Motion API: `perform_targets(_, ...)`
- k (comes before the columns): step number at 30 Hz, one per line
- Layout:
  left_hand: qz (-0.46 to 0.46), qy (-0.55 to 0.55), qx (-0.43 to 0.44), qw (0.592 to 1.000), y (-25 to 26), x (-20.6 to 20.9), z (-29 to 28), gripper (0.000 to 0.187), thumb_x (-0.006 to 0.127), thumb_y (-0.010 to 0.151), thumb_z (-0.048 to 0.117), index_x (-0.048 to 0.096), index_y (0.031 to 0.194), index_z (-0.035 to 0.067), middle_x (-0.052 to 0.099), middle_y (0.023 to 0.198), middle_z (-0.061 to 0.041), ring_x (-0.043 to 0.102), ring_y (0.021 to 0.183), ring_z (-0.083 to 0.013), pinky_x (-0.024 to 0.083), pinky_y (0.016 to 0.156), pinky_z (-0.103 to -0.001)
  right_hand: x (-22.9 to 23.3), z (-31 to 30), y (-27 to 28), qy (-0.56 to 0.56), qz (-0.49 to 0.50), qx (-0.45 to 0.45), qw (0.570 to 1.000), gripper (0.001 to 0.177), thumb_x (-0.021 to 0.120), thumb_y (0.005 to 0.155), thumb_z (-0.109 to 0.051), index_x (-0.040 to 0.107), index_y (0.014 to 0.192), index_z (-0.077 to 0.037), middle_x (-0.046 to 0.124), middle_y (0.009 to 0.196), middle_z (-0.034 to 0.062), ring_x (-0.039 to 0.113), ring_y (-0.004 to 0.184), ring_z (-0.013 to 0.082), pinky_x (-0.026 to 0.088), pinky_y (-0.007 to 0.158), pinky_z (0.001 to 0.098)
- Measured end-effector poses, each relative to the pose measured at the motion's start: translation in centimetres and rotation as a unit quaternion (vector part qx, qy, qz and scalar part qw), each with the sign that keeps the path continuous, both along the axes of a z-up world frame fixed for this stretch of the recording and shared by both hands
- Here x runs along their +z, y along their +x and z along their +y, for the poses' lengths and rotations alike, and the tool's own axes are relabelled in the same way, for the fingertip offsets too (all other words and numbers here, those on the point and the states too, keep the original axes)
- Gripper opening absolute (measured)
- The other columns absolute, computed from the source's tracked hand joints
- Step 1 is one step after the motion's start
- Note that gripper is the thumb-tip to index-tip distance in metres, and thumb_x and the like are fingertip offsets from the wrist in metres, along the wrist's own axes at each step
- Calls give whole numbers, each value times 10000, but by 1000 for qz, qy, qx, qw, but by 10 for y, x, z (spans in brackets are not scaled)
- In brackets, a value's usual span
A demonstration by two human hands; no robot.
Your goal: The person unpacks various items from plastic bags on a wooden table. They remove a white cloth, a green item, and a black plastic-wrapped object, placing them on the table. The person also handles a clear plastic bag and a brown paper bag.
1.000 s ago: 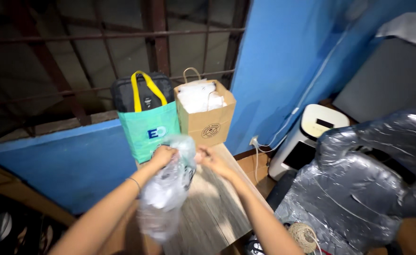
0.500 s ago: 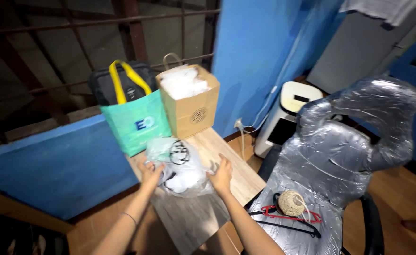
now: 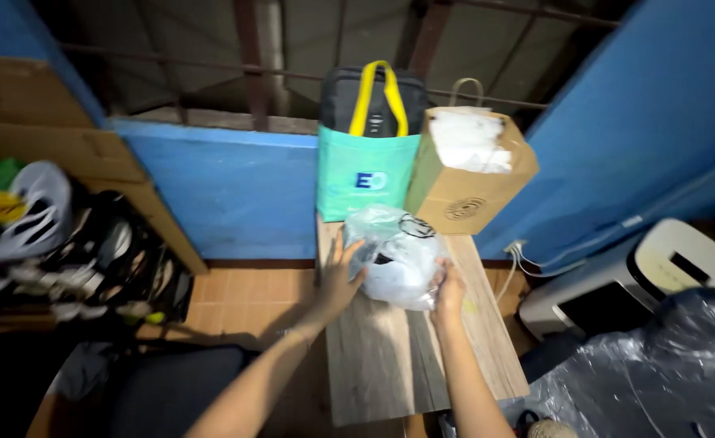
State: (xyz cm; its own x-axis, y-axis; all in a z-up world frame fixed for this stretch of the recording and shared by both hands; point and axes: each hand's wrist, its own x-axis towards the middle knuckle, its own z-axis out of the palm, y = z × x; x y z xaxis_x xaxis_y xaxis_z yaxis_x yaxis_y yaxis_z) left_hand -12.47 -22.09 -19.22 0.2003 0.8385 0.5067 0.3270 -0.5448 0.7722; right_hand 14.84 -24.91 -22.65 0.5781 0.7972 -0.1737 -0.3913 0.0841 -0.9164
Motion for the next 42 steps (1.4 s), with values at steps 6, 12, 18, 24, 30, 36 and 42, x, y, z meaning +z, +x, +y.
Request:
perform_targets(6, 55, 20, 55, 997, 50, -7, 13, 818, 879, 772, 355, 485, 1471, 195, 221, 1591, -334, 284, 1444, -511, 317, 1141, -542, 7, -13, -2, -45, 6, -13, 999, 332, 570, 1003, -397, 699, 1110, -111, 441, 624, -64, 369, 485, 73, 309, 446, 243)
perform_targets(12, 14, -36, -81, 996, 78, -31, 67, 1117, 720, 654, -30, 227, 1646, 115, 334, 1581, -325, 305, 1478, -526, 339, 1188, -533, 6, -12, -6, -63, -408, -45, 910, 523, 594, 990, -482, 638, 1324, -82, 689, 862, 102, 618, 653, 203, 507, 619, 376)
perform_targets(18, 325, -75, -200, 921, 77, -68, 124, 1084, 739, 669, -97, 256, 1589, 210, 339, 1540, -264, 513, 1241, -498, 491, 989, -511, -27, 11, -21, -413, -560, -22, 717, 421, 537, 989, -503, 701, 1114, -136, 729, 814, 206, 713, 759, 386, 548, 699, 519)
perform_targets(24, 470, 96, -186, 857, 73, -158, 150, 728, 617, 888, 70, 323, 1554, 90, 380, 1538, -272, 650, 879, -387, 573, 738, -479, -93, 21, -19, -419, -594, -7, 686, 427, 550, 971, -500, 705, 1050, -110, 722, 784, 189, 711, 709, 382, 553, 649, 522)
perform_targets(30, 559, 245, 22, 792, 87, -234, 127, 375, 554, 880, 225, 517, 1253, 226, 516, 1355, -112, 622, 852, -268, 556, 697, -438, -131, 5, -29, -354, -537, -58, 764, 609, 651, 884, -465, 593, 1361, -91, 713, 739, 193, 699, 697, 395, 545, 660, 523)
perform_targets(36, 375, 225, 35, 899, 88, -243, 132, 615, 624, 765, 204, 529, 1371, 256, 538, 1326, -123, 609, 970, -315, 540, 752, -446, -162, -11, -28, -251, -476, -169, 826, 552, 733, 800, -339, 666, 1278, -73, 682, 691, 231, 713, 662, 381, 560, 630, 457)
perform_targets(42, 305, 188, -30, 933, 72, -183, 115, 741, 667, 742, 160, 482, 1458, 197, 540, 1166, -77, 595, 973, -306, 496, 823, -452, -198, -9, 0, -114, -522, -223, 815, 536, 725, 940, -340, 645, 1309, 40, 756, 1018, 237, 740, 912, 274, 564, 803, 397)
